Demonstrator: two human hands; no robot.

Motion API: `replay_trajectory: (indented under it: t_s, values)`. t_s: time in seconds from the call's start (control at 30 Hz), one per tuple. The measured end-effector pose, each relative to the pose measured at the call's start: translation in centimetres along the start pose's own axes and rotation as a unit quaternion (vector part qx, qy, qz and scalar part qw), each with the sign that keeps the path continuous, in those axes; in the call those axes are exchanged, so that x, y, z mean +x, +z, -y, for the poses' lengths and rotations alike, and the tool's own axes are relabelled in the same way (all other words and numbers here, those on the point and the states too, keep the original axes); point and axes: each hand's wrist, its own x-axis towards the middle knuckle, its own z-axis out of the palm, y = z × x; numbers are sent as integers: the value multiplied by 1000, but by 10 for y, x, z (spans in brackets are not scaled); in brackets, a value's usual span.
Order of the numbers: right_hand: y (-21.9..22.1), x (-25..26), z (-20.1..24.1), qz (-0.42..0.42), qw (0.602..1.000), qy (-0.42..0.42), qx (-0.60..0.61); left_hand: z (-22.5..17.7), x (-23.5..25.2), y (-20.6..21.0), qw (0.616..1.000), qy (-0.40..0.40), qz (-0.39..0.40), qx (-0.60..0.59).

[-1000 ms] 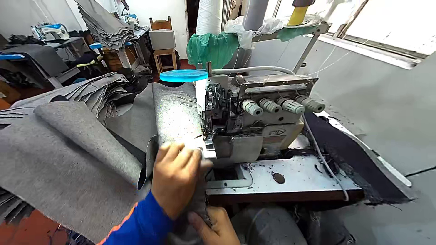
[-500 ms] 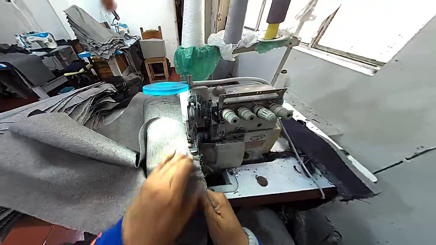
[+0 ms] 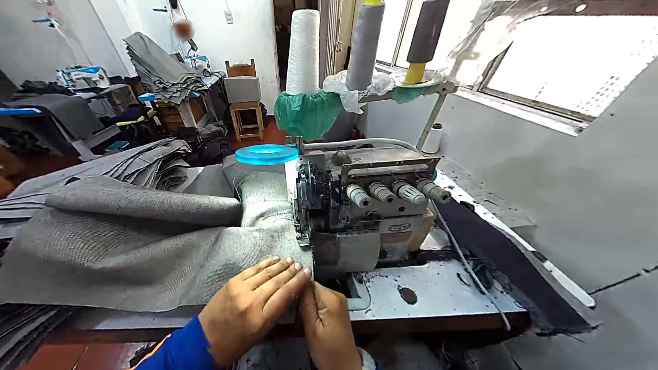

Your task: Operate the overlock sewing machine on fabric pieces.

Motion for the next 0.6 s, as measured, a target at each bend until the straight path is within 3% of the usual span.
replay_trajectory:
  t_s: [0.23, 0.3, 0.33, 0.4, 0.43, 0.5, 0.53, 0.6]
  values:
    - [2, -22, -8, 6, 996, -79, -39, 13, -4, 9, 998, -65, 2, -27]
    - [-6, -26, -32, -8, 985, -117, -130, 7, -33, 13, 981, -169, -53, 74]
    - [-11, -26, -47, -1, 972, -136, -193, 9, -52, 17, 956, -244, -71, 148]
    - [-13, -26, -72, 19, 927, -155, -342, 31, -86, 26, 891, -413, -17, 186]
    - [-12, -26, -75, 35, 905, -144, -400, 49, -91, 30, 854, -499, 36, 144]
    - [-13, -22, -61, 116, 880, -58, -458, 88, -80, 44, 802, -576, 140, 71]
    - [-18, -15, -48, 190, 870, 17, -455, 107, -69, 54, 789, -580, 197, 43]
    - [-28, 8, -35, 328, 837, 153, -411, 141, -45, 68, 800, -536, 269, -13]
